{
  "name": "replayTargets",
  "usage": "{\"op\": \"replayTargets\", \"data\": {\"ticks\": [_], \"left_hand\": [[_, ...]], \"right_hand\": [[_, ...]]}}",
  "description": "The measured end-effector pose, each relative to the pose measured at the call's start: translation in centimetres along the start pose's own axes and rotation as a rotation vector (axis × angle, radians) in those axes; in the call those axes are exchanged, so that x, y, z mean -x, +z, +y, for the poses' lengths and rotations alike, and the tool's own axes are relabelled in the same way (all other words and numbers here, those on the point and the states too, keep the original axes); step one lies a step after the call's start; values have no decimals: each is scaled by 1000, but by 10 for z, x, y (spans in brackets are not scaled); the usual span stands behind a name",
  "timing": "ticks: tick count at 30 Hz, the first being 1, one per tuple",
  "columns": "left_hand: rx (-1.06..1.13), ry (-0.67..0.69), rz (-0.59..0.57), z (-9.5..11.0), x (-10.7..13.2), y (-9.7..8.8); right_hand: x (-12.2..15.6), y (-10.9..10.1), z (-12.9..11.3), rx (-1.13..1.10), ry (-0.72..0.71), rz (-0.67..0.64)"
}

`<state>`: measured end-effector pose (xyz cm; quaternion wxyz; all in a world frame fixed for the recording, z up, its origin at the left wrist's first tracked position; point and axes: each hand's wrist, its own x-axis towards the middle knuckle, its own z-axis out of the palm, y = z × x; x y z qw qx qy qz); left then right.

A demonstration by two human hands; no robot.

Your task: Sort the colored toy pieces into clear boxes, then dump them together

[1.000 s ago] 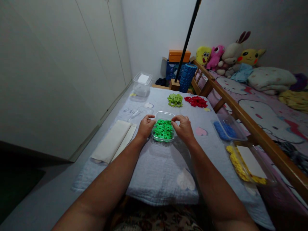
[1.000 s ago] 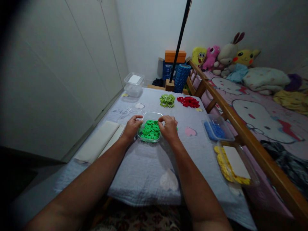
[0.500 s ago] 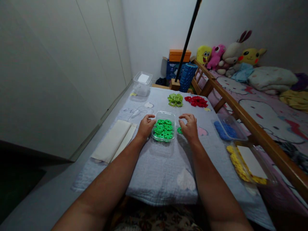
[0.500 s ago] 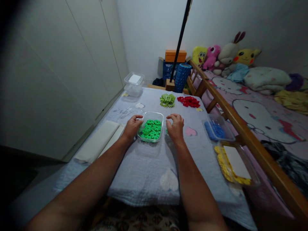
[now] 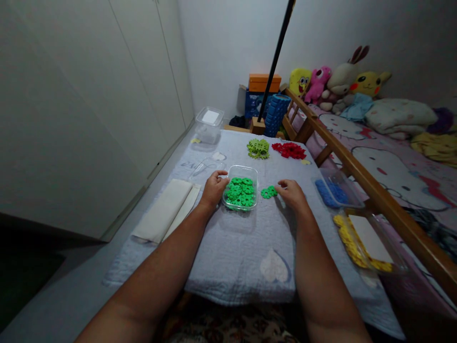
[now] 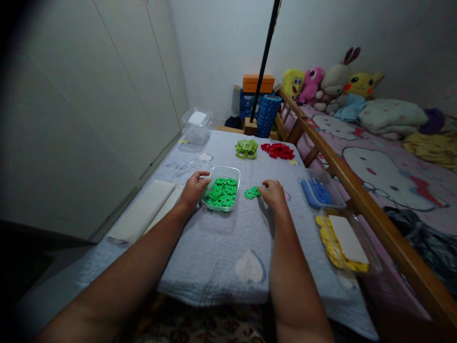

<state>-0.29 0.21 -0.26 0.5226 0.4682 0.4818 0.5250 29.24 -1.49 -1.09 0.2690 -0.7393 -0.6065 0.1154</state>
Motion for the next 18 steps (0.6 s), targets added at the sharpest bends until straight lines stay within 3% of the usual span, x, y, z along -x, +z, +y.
{"op": "replayTargets", "data": {"ticks": [7,18], "left_hand": [[15,-8,0,-1,0,0],[10,9,-4,-5,-2,-1]], "right_hand": [[6,5,-4,45,-9,-100],[10,-5,-14,-90,60,-69]]}}
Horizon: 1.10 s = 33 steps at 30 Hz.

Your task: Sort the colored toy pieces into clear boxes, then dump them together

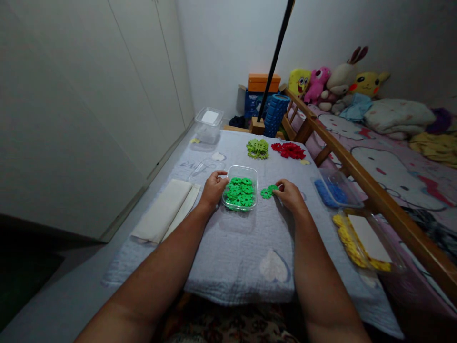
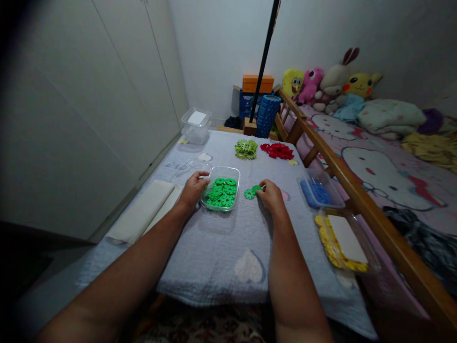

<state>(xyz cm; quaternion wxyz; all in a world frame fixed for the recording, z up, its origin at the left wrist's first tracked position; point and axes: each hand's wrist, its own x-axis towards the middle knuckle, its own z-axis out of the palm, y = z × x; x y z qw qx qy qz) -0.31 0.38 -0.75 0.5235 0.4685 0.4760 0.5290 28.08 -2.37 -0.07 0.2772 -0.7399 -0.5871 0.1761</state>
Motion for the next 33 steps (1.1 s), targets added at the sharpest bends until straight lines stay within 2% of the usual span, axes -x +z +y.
{"op": "replayTargets", "data": {"ticks": [10,17,20,23,26,29,33], "left_hand": [[-3,-7,-2,3,1,0],[-6,-4,2,4,2,0],[-9,-6,4,5,3,0],[-15,-12,9,4,2,0],[-14,-15,10,3,2,0],[-7,-7,5,3,2,0],[2,-12,-5,5,2,1]], "right_hand": [[1,-2,-3,32,-44,52],[0,-6,-6,-204,-50,104],[3,-6,-17,-316,-65,195],[11,-2,-35,-417,-165,270],[23,7,-55,-417,-309,221],[35,17,-71,-310,-432,133],[44,29,-81,-172,-488,51]]}}
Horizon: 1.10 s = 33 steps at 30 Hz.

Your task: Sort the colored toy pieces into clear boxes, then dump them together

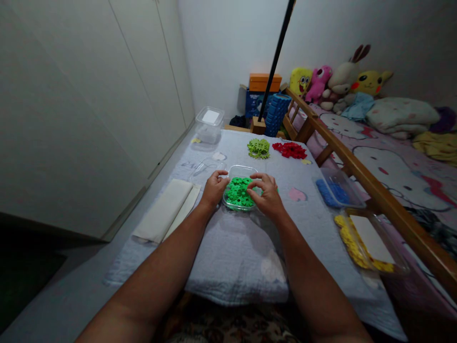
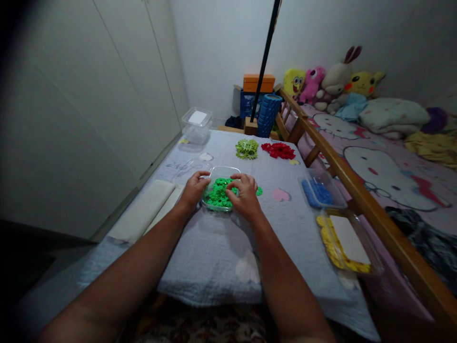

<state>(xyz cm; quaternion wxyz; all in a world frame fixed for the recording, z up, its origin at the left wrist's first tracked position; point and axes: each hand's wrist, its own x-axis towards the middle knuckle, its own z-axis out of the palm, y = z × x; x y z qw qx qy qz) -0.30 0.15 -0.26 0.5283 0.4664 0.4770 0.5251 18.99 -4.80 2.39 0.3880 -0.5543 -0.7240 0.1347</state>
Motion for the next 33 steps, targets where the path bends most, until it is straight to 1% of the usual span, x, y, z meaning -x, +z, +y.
{"op": "replayTargets", "data": {"ticks": [5,9,11,13,18,20,22,24,26,28,33], "left_hand": [[-4,0,0,0,0,0],[2,-4,7,-2,0,-1],[4,-5,10,-2,0,-1],[0,-2,9,-1,0,0],[-22,11,-3,-2,-1,-1],[-20,16,-4,-2,-1,-1],[-18,18,-4,-3,-1,-1],[-19,21,-2,-4,-1,-1],[-22,23,-1,-4,-1,-1],[-24,20,0,-3,-1,-1],[-9,4,-1,-1,0,0]], "right_hand": [[3,7,-2,66,-2,-106],[4,8,0,69,-8,-123],[3,7,5,59,-4,-81],[2,4,13,47,11,-7],[-6,-10,46,76,113,213],[-8,-17,59,116,170,260],[-10,-24,71,171,238,264],[-10,-28,79,237,323,223],[-9,-30,83,295,408,146],[-7,-30,82,338,460,55],[-2,-26,69,460,443,-141]]}}
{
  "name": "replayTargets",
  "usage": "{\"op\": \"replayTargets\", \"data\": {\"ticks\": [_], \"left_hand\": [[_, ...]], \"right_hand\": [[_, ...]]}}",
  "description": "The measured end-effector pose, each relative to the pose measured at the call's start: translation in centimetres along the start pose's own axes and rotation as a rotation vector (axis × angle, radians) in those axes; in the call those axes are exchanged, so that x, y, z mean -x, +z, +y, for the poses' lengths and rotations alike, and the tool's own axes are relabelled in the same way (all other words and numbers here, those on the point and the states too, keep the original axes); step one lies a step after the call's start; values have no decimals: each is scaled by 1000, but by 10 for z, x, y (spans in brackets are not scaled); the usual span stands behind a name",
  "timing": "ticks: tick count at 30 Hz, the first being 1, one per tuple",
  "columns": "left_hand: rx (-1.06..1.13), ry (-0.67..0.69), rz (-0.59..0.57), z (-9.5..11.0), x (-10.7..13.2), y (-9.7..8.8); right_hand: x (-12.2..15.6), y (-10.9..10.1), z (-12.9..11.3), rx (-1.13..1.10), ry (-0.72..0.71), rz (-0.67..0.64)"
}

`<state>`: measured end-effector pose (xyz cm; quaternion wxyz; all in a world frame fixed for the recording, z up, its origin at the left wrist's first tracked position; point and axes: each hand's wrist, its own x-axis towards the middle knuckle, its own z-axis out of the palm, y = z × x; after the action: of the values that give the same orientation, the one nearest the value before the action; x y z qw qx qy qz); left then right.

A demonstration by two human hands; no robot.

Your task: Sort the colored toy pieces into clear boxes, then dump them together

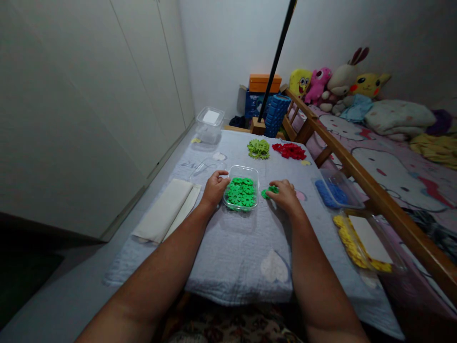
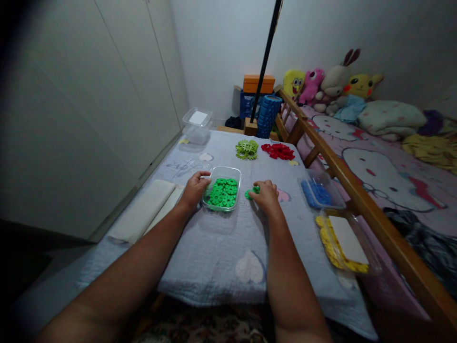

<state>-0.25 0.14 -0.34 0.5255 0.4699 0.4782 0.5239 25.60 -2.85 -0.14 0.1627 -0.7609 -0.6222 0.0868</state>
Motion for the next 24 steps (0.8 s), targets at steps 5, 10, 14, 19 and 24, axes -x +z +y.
{"op": "replayTargets", "data": {"ticks": [5,10,14,19,24], "left_hand": [[-6,9,3,-1,-1,-1],[2,3,7,-1,-1,0],[3,-5,6,-1,0,0],[-21,13,9,0,0,-1],[-24,17,9,0,0,-1]], "right_hand": [[6,-2,-6,50,-68,-55],[2,1,0,-11,-102,5],[-4,-1,5,-235,-169,7],[-4,-8,-4,-590,-142,98],[8,-14,-32,-818,-189,259]]}}
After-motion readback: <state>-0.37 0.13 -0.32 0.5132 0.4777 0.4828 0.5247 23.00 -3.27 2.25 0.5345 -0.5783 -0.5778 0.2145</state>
